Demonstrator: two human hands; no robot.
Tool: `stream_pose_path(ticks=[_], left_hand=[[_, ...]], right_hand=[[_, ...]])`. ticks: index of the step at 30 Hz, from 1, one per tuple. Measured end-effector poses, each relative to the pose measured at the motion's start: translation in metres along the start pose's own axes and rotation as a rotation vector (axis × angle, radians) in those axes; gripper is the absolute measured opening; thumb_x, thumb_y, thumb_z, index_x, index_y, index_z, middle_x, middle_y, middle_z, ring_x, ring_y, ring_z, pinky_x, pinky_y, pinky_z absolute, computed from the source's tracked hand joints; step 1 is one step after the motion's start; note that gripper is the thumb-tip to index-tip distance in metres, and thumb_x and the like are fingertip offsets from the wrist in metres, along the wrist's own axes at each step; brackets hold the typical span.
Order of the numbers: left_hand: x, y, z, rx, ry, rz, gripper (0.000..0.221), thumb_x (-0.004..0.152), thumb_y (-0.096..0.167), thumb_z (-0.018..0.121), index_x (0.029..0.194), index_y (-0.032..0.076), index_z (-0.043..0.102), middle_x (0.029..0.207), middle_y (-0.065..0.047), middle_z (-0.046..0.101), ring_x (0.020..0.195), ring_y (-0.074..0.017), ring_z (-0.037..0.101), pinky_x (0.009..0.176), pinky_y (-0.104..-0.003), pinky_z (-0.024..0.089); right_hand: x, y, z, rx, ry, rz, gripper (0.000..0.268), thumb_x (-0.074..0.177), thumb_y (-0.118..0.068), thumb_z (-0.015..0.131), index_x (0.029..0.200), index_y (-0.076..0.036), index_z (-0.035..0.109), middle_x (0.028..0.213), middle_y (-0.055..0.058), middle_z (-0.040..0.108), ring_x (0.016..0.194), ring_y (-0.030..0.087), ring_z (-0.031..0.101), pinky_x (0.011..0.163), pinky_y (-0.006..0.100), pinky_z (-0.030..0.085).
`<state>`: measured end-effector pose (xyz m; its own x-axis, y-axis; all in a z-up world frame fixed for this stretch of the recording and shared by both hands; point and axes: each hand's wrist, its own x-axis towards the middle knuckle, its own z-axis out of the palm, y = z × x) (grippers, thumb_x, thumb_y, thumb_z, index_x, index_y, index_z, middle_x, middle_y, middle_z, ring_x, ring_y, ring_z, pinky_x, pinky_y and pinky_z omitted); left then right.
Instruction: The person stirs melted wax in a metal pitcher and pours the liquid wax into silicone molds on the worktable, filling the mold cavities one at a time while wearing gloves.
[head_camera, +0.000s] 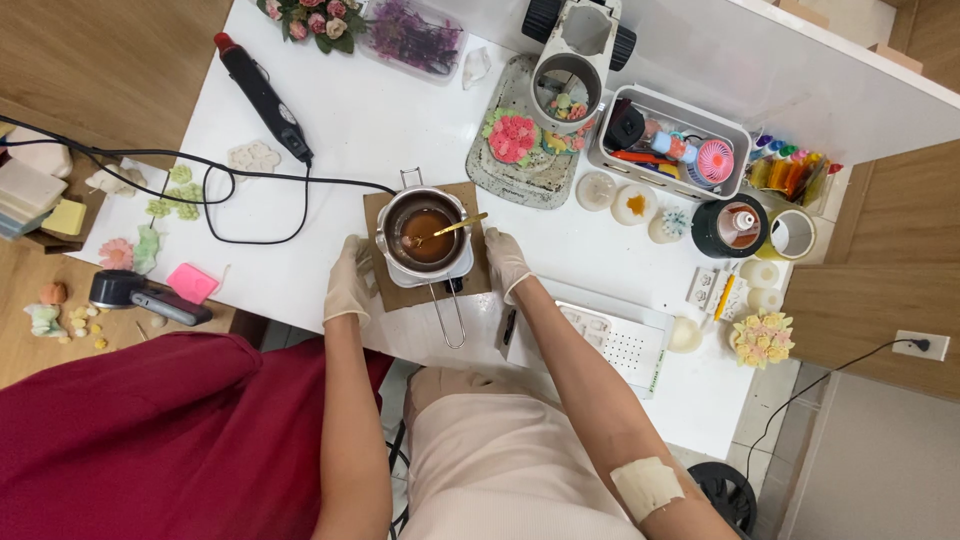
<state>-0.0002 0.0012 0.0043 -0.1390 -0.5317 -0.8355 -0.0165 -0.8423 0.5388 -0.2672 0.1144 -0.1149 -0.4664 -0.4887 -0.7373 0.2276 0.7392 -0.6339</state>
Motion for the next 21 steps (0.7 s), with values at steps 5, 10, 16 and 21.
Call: stream_pose_path(ticks=[5,10,16,21], left_hand=[[0.013,-0.027,-0.004,-0.114,-0.002,0.004,0.053,0.097,0.053,0.05,0.132,0.015,0.06,0.132,-0.001,0.06,0.124,-0.021,0.053,0.104,-0.045,0.039],[-0.005,-0.035,0.016,-0.205,-0.013,0.002,0.056,0.098,0.054,0.047,0.137,0.015,0.054,0.13,0.0,0.058,0.124,-0.0205,0.053,0.104,-0.044,0.037],[0.001,-0.067,0.04,-0.276,0.069,0.036,0.061,0.097,0.054,0.049,0.141,0.012,0.048,0.125,-0.004,0.061,0.113,-0.0197,0.059,0.093,-0.039,0.047],[0.002,-0.086,0.064,-0.218,0.281,0.206,0.066,0.099,0.058,0.055,0.137,0.004,0.055,0.106,-0.007,0.059,0.086,-0.0166,0.055,0.058,-0.033,0.047]], right_hand=[[-0.021,-0.038,-0.003,-0.072,0.03,0.005,0.053,0.097,-0.038,0.04,0.101,0.007,0.067,0.074,0.02,0.061,0.058,0.032,0.055,0.063,0.049,0.047],[-0.016,-0.06,-0.021,-0.239,0.003,-0.118,0.049,0.098,-0.037,0.039,0.1,0.004,0.068,0.075,0.018,0.065,0.059,0.028,0.059,0.063,0.044,0.048],[0.041,-0.042,-0.042,-0.503,-0.062,-0.496,0.045,0.101,-0.033,0.043,0.103,0.001,0.072,0.088,0.015,0.068,0.075,0.026,0.062,0.073,0.04,0.049],[0.023,-0.068,-0.059,-0.126,-0.314,-0.401,0.049,0.103,-0.042,0.045,0.124,-0.004,0.068,0.118,0.011,0.073,0.105,0.02,0.064,0.096,0.032,0.048]])
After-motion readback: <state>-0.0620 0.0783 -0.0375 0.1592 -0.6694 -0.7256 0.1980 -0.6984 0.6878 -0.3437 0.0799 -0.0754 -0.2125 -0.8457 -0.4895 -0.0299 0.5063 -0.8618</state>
